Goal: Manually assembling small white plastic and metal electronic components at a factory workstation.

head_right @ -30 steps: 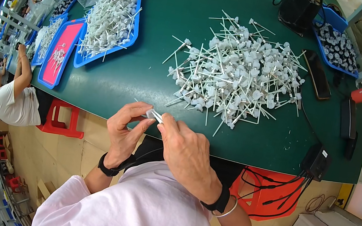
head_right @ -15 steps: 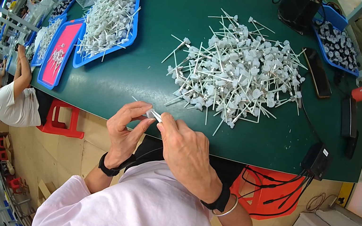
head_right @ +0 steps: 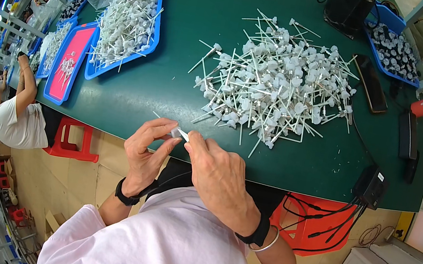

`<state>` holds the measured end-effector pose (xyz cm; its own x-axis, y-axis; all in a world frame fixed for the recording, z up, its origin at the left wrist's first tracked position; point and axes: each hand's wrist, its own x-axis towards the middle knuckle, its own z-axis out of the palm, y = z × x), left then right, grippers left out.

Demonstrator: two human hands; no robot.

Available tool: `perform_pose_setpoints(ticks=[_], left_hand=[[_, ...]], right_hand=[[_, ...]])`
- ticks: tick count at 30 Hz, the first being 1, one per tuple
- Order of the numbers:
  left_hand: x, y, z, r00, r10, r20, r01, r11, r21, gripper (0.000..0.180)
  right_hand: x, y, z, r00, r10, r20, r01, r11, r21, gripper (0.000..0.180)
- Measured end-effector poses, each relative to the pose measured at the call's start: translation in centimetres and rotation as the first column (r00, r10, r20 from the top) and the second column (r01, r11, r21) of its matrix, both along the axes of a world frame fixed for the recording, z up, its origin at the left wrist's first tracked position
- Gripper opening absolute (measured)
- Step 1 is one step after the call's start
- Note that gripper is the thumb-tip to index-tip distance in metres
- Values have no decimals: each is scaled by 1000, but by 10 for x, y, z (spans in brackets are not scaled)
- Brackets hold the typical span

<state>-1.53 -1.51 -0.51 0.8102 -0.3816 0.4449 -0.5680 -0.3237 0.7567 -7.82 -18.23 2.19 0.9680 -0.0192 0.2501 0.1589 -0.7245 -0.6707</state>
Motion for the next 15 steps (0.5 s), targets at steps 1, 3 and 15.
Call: perform_pose_setpoints(ticks=[1,3,15], left_hand=[[0,1,0,1000,1,-1,-1,1000,9,34],[0,1,0,1000,-2,-27,2,1000,2,34],[2,5,4,898,-159,-410,60,968,-244,28]], right_hand=[[0,0,0,1000,3,-3,-3,1000,3,14],[0,0,0,1000,8,-9,-8,1000,9,14],[7,-14,4,992,100,-73,-78,964,253,14]])
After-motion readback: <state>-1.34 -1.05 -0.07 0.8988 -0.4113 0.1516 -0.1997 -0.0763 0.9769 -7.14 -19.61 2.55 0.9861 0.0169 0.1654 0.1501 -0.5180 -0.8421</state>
